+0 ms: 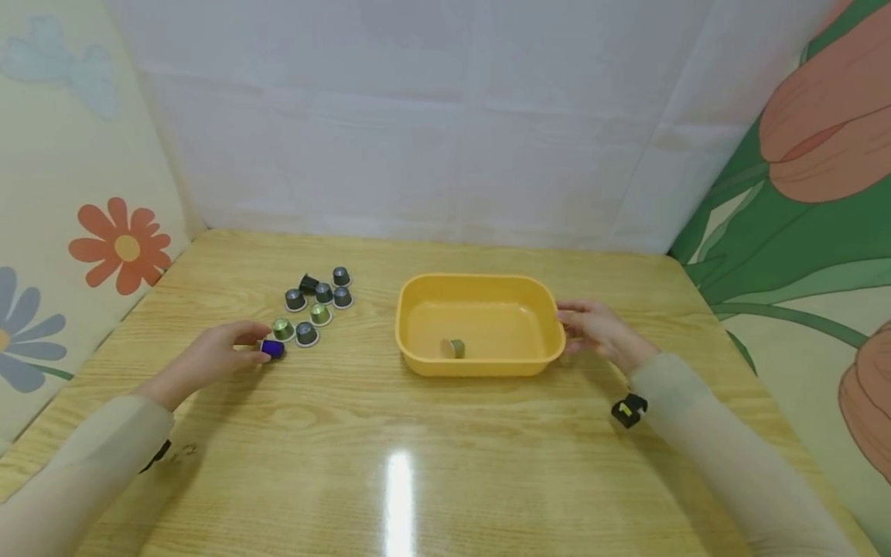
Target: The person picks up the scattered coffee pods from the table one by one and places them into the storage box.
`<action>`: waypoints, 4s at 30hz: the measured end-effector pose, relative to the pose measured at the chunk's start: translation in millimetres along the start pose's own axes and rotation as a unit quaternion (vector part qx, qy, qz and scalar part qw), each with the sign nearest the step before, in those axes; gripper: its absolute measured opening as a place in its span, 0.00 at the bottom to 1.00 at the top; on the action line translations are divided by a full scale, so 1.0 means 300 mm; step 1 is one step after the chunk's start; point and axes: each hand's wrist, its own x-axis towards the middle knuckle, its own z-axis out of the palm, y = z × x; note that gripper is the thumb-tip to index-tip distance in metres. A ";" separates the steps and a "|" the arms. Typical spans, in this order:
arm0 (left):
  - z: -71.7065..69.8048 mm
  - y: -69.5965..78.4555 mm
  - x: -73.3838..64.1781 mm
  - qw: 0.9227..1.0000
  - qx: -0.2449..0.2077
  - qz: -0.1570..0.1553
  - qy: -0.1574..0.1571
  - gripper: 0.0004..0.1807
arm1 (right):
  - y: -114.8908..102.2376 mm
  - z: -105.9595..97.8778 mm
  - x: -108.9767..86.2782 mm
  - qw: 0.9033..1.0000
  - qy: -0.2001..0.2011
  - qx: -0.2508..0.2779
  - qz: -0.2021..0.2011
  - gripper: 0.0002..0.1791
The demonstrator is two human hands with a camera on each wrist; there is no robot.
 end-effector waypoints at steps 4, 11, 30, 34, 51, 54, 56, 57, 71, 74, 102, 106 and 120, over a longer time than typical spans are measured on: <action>0.003 -0.002 0.018 1.000 0.009 0.017 -0.005 0.26 | 0.000 -0.002 -0.002 1.000 -0.003 -0.004 0.000 0.29; 0.004 -0.001 0.035 1.000 0.013 0.024 -0.014 0.24 | -0.004 -0.004 -0.007 1.000 -0.007 -0.009 0.007 0.30; 0.003 -0.022 0.011 1.000 -0.016 -0.024 -0.011 0.30 | -0.002 -0.001 0.008 1.000 -0.017 -0.023 0.014 0.29; 0.008 -0.003 0.001 1.000 -0.020 -0.017 -0.008 0.29 | 0.001 0.002 0.011 1.000 -0.017 -0.017 0.011 0.28; 0.016 0.142 -0.005 0.998 -0.065 -0.008 0.013 0.32 | -0.020 0.010 0.020 1.000 -0.011 -0.003 0.011 0.27; 0.026 0.163 0.003 0.997 -0.072 -0.002 0.024 0.31 | -0.018 0.004 0.020 1.000 -0.010 -0.007 0.009 0.27; 0.032 0.175 0.009 0.997 -0.078 -0.002 0.027 0.31 | -0.016 0.000 0.019 1.000 -0.012 -0.007 0.008 0.27; 0.034 0.180 0.011 0.996 -0.081 -0.003 0.027 0.31 | -0.016 -0.001 0.019 1.000 -0.013 -0.005 0.008 0.27; 0.037 0.286 0.044 0.993 -0.117 -0.014 0.012 0.32 | -0.020 0.002 0.020 1.000 -0.008 -0.012 0.013 0.27; 0.044 0.317 0.052 0.993 -0.117 -0.007 0.011 0.31 | -0.022 0.001 0.021 1.000 -0.004 -0.014 0.014 0.27; 0.080 0.457 0.117 0.991 -0.131 0.011 0.009 0.31 | -0.034 0.004 0.012 1.000 -0.011 -0.012 0.020 0.27; 0.085 0.480 0.124 0.990 -0.144 0.008 0.005 0.30 | -0.035 0.005 0.012 1.000 -0.016 -0.007 0.020 0.27; 0.103 0.523 0.164 0.987 -0.158 0.016 -0.002 0.30 | -0.036 0.003 0.019 1.000 -0.015 -0.010 0.024 0.26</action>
